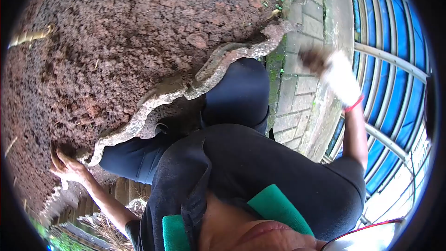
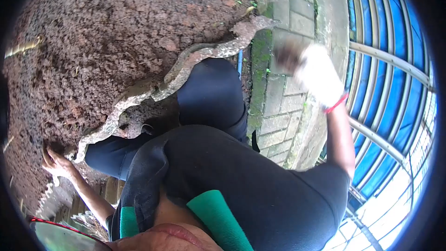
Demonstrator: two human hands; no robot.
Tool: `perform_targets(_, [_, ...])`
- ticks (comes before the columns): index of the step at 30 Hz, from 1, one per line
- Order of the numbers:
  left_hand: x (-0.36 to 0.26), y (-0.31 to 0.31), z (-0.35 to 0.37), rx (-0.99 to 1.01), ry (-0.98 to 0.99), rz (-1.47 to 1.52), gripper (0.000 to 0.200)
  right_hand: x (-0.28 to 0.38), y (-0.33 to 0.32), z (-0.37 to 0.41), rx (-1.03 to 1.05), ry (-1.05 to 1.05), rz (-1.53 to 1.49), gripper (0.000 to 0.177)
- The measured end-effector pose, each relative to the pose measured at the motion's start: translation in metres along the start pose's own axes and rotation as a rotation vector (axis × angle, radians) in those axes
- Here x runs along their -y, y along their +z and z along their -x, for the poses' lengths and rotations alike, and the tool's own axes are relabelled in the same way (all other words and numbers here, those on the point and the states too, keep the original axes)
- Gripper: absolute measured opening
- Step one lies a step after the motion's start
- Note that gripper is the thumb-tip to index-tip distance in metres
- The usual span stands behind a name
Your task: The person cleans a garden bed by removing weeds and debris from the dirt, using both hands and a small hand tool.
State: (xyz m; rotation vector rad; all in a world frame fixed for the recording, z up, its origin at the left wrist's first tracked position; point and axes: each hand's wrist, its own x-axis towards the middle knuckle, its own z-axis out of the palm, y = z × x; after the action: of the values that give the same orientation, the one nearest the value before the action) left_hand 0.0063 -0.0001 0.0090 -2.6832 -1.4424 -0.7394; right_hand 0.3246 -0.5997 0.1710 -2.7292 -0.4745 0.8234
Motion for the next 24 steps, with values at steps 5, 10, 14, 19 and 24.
perform_targets(5, [0.008, 0.009, -0.003, -0.014, -0.019, 0.058, 0.032, -0.003, 0.024, 0.028, 0.504, 0.193, 0.439, 0.026])
perform_targets(10, [0.013, 0.006, 0.0, -0.038, 0.032, -0.068, 0.035, 0.024, -0.01, -0.118, -0.493, -0.444, 0.703, 0.028])
perform_targets(14, [0.006, 0.005, 0.004, -0.098, 0.09, 0.044, 0.037, 0.055, 0.013, -0.227, -0.249, -0.516, 0.132, 0.037])
perform_targets(19, [-0.005, 0.005, 0.007, -0.121, 0.021, 0.1, 0.031, 0.069, 0.025, -0.264, -0.054, -0.175, 0.186, 0.056])
perform_targets(24, [-0.01, 0.0, 0.007, -0.091, 0.077, 0.073, 0.033, 0.017, 0.041, -0.3, 0.037, -0.843, 0.65, 0.03])
